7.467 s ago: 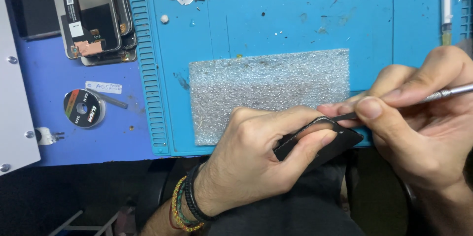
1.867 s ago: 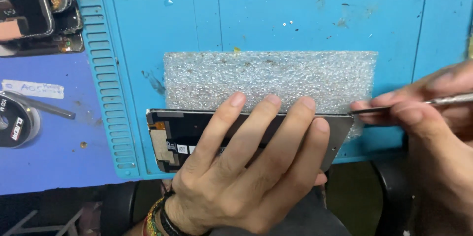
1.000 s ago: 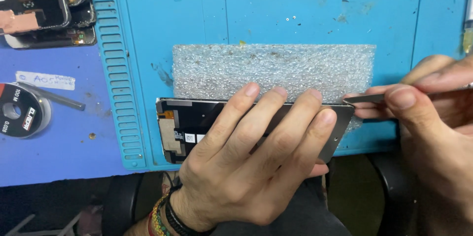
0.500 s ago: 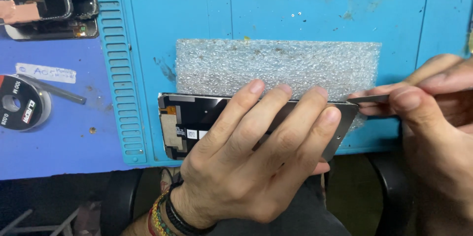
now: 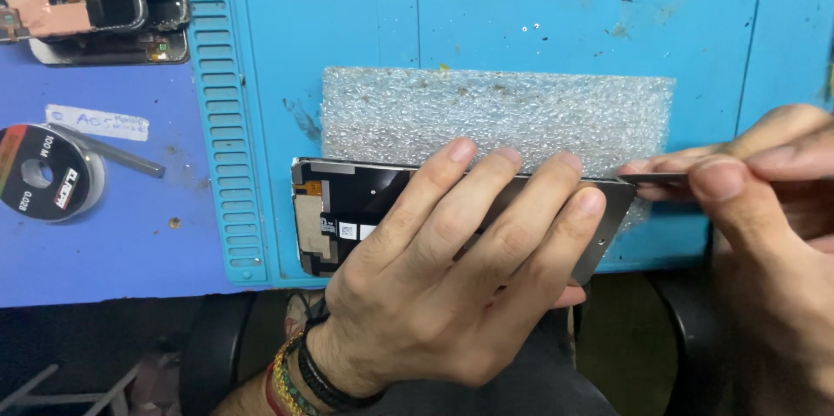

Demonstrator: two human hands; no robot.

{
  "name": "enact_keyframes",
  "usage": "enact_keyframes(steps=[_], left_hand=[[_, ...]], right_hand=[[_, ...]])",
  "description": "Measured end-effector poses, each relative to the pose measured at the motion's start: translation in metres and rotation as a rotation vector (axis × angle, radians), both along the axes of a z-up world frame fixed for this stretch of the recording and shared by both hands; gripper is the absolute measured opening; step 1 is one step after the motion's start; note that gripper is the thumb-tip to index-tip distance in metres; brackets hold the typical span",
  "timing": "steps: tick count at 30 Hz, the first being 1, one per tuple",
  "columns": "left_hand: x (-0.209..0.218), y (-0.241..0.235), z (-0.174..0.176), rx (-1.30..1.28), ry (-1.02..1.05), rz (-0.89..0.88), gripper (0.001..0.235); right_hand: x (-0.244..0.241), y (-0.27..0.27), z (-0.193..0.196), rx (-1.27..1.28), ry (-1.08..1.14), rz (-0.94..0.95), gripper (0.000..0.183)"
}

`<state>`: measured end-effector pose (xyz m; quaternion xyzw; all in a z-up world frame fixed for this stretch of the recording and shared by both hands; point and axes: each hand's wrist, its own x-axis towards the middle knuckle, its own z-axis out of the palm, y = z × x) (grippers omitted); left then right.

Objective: Disassembling a smartphone screen from its frame using a metal pry tool

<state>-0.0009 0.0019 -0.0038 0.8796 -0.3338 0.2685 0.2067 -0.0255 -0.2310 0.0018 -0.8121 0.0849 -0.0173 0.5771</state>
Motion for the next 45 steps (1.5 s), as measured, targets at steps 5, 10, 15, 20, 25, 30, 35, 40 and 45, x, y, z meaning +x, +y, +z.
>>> enact_keyframes(steps=[5, 10, 15, 20, 25, 30, 35, 40, 45], left_hand=[[0.000, -0.001, -0.001, 0.003, -0.005, -0.005, 0.047], [-0.001, 0.001, 0.000, 0.010, -0.002, -0.001, 0.049], [-0.002, 0.002, 0.002, 0.001, 0.024, -0.001, 0.050], [-0.002, 0.001, -0.002, -0.050, -0.008, -0.014, 0.037], [0.000, 0.002, -0.003, -0.069, -0.067, -0.009, 0.021], [0.000, 0.002, -0.003, -0.070, -0.069, -0.004, 0.017], [0.000, 0.003, -0.003, -0.086, -0.073, -0.007, 0.012], [-0.002, 0.004, -0.002, -0.091, -0.053, -0.008, 0.013], [0.000, 0.008, 0.000, -0.122, -0.055, -0.020, 0.011]], right_hand=[[0.001, 0.001, 0.002, -0.097, -0.001, 0.016, 0.017], [0.001, 0.000, -0.001, -0.038, 0.033, -0.032, 0.018], [0.000, 0.006, 0.004, 0.007, 0.038, -0.057, 0.019], [-0.001, 0.003, -0.003, -0.002, 0.024, -0.020, 0.018], [0.005, 0.011, 0.010, -0.081, 0.063, -0.046, 0.017], [0.007, 0.008, 0.010, -0.038, 0.037, 0.041, 0.018], [0.016, -0.003, 0.011, -0.118, 0.024, 0.166, 0.015], [0.020, 0.012, 0.022, -0.177, -0.001, 0.249, 0.016], [0.023, 0.024, 0.021, -0.175, -0.008, 0.214, 0.016]])
